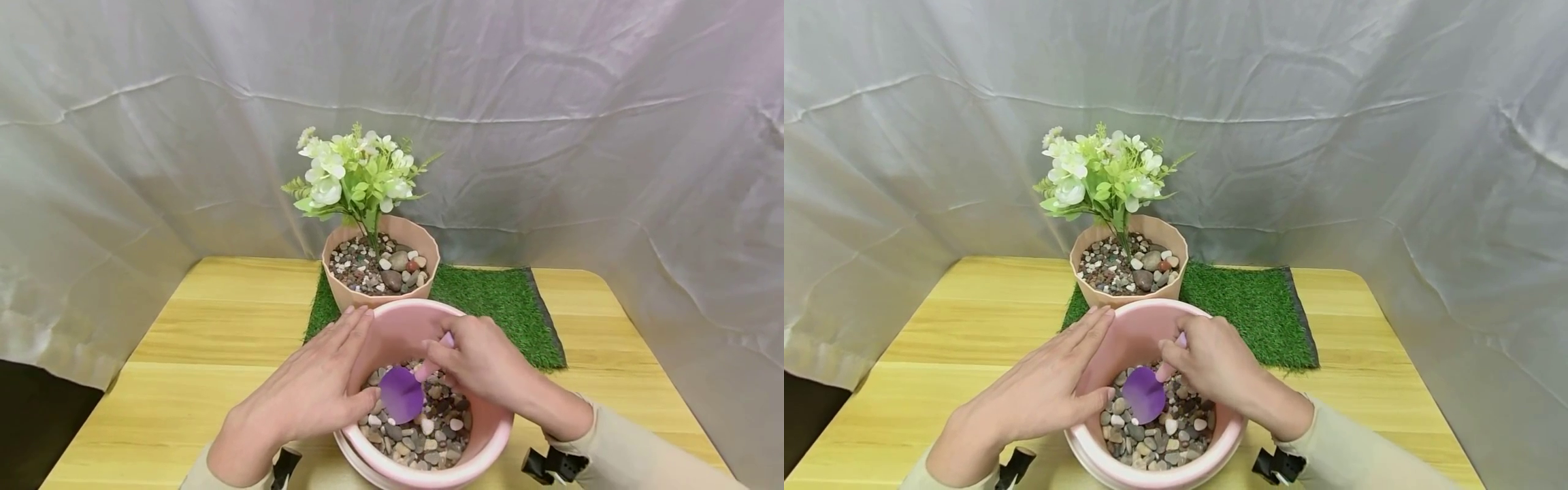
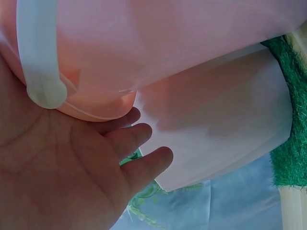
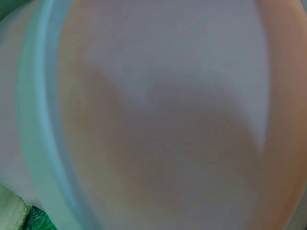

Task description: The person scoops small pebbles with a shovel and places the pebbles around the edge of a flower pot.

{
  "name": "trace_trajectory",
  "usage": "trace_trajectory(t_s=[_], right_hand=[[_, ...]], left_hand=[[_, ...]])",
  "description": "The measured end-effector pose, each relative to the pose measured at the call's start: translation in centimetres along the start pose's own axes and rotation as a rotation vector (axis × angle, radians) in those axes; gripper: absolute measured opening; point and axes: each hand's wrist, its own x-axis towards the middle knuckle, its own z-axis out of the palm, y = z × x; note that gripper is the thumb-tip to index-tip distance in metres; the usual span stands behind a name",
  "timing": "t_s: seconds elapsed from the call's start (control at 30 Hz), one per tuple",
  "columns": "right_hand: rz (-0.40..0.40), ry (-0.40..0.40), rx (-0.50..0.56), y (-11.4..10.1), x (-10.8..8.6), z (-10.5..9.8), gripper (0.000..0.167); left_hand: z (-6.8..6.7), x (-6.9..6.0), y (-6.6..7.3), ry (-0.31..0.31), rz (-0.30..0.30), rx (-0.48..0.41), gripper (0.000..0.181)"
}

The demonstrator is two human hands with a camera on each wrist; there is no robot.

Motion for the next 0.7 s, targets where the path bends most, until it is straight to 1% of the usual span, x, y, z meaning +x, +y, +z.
trace_trajectory(t_s=[0.07,0.1,0.13,0.2,0.27,0.33,0.53,0.7], right_hand=[[0.017,-0.025,0.030,0.03,0.06,-0.09,0.048],[0.026,-0.032,0.045,0.04,0.09,-0.12,0.049],[0.030,-0.039,0.059,0.05,0.12,-0.12,0.046],[0.025,-0.059,0.082,0.08,0.16,-0.01,0.033],[0.009,-0.072,0.084,0.16,0.19,0.09,0.019],[-0.010,-0.083,0.078,0.25,0.20,0.15,0.010],[-0.004,-0.084,0.060,0.37,0.17,-0.12,0.011],[-0.013,-0.140,0.068,0.38,0.27,-0.13,0.012]], left_hand=[[-0.02,-0.04,-0.05,-0.003,0.000,-0.004,0.099],[-0.02,-0.05,-0.07,-0.004,0.000,-0.005,0.099],[-0.02,-0.06,-0.10,-0.004,0.001,-0.008,0.099],[-0.02,-0.08,-0.15,-0.004,0.004,-0.008,0.099],[-0.03,-0.06,-0.17,-0.002,0.006,-0.008,0.099],[-0.03,-0.05,-0.17,-0.001,0.008,-0.006,0.099],[-0.01,-0.02,-0.12,-0.005,0.005,-0.001,0.100],[0.03,-0.04,-0.08,-0.007,0.004,0.003,0.100]])
